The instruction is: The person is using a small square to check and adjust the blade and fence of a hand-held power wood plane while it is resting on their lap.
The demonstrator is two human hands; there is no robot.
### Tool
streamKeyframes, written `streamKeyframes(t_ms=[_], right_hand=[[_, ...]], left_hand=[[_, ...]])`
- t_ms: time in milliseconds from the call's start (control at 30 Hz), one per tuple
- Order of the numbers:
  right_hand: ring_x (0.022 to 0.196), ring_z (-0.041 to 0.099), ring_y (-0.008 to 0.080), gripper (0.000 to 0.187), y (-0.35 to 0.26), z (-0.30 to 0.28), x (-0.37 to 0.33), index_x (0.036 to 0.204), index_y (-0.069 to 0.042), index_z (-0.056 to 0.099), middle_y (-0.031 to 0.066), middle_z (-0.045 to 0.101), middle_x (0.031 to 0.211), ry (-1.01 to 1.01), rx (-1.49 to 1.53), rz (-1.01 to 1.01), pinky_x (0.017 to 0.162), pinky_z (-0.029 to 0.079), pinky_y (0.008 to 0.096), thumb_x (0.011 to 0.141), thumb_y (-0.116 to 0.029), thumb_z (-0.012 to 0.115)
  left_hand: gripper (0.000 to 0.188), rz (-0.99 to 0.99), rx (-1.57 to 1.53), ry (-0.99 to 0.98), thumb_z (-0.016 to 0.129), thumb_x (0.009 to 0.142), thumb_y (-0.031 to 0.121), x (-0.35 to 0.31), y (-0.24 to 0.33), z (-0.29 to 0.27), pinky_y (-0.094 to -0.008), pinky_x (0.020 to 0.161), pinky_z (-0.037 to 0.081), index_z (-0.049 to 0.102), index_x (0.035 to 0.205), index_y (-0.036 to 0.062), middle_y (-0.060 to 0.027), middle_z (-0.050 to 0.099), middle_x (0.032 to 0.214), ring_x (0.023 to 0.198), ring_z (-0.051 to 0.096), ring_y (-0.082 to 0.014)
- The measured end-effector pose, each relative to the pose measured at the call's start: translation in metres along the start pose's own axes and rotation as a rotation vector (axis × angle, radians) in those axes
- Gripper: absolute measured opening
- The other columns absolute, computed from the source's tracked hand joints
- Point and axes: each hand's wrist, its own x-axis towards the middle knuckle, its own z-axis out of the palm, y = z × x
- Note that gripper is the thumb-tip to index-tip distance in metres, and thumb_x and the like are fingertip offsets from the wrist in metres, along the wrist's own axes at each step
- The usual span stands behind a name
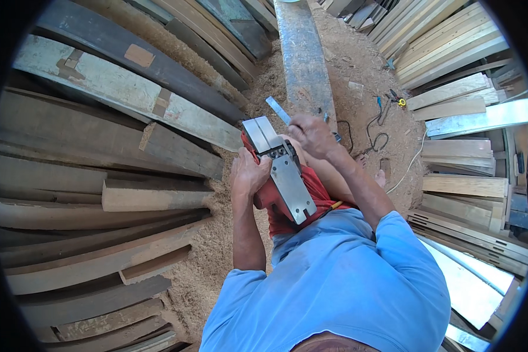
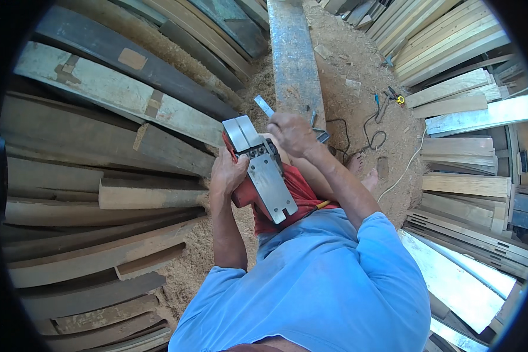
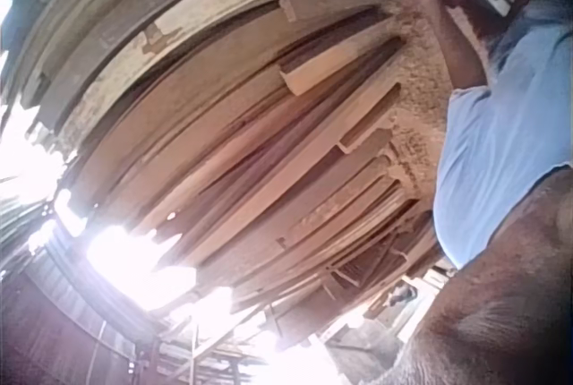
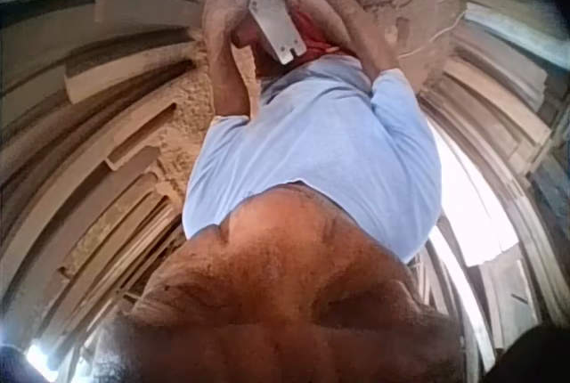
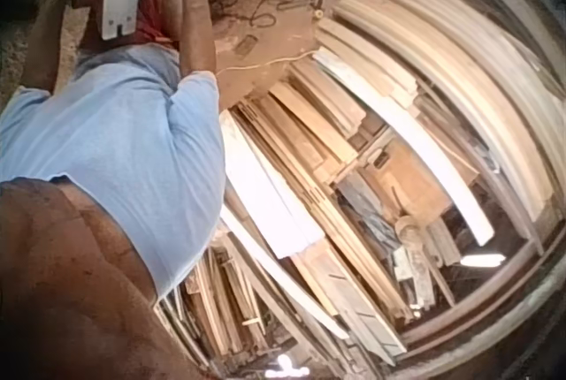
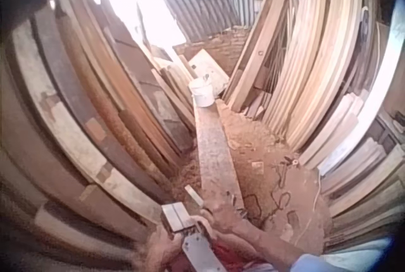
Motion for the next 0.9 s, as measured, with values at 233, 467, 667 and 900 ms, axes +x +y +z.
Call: streamKeyframes(t_ms=[233,467,667,900], right_hand=[[0.107,0.070,0.0414,0.033,0.138,-0.011,0.022,0.110,-0.006,0.072,0.0235,0.073,0.108,-0.167,-0.477,0.410,0.094,0.054,0.0510,0.095,-0.033,0.066],[0.111,0.070,0.0391,0.029,0.166,0.018,0.055,0.111,-0.012,0.071,0.0192,0.073,0.114,-0.111,-0.586,0.579,0.093,0.055,0.0523,0.093,-0.034,0.067],[0.102,0.073,0.0377,0.026,0.234,0.030,0.061,0.111,-0.013,0.072,0.0195,0.074,0.108,-0.068,-0.612,0.533,0.086,0.058,0.0489,0.091,-0.029,0.068],[0.087,0.074,0.0188,0.020,0.182,-0.001,0.053,0.114,-0.004,0.068,0.0072,0.074,0.097,0.106,0.856,0.580,0.078,0.060,0.0351,0.096,-0.008,0.062]], left_hand=[[0.064,0.022,0.008,-0.022,0.060,0.090,0.043,0.001,0.008,-0.001,-0.0548,0.106,0.045,0.051,0.125,-0.0099,-0.0350,0.063,0.125,0.122,0.058,-0.0493],[0.059,-0.012,0.008,-0.019,0.061,0.089,0.039,-0.003,0.003,-0.003,-0.0561,0.105,0.045,0.051,0.123,-0.0078,-0.0347,0.063,0.121,0.118,0.058,-0.0510],[0.059,0.009,-0.006,-0.056,0.061,0.089,0.038,0.013,0.012,0.000,-0.0564,0.104,0.045,0.051,0.122,-0.0089,-0.0355,0.063,0.119,0.116,0.059,-0.0507],[0.059,0.049,-0.007,0.029,0.062,0.088,0.040,0.007,0.000,0.001,-0.0576,0.102,0.047,0.056,0.119,-0.0099,-0.0369,0.065,0.116,0.114,0.061,-0.0533]])
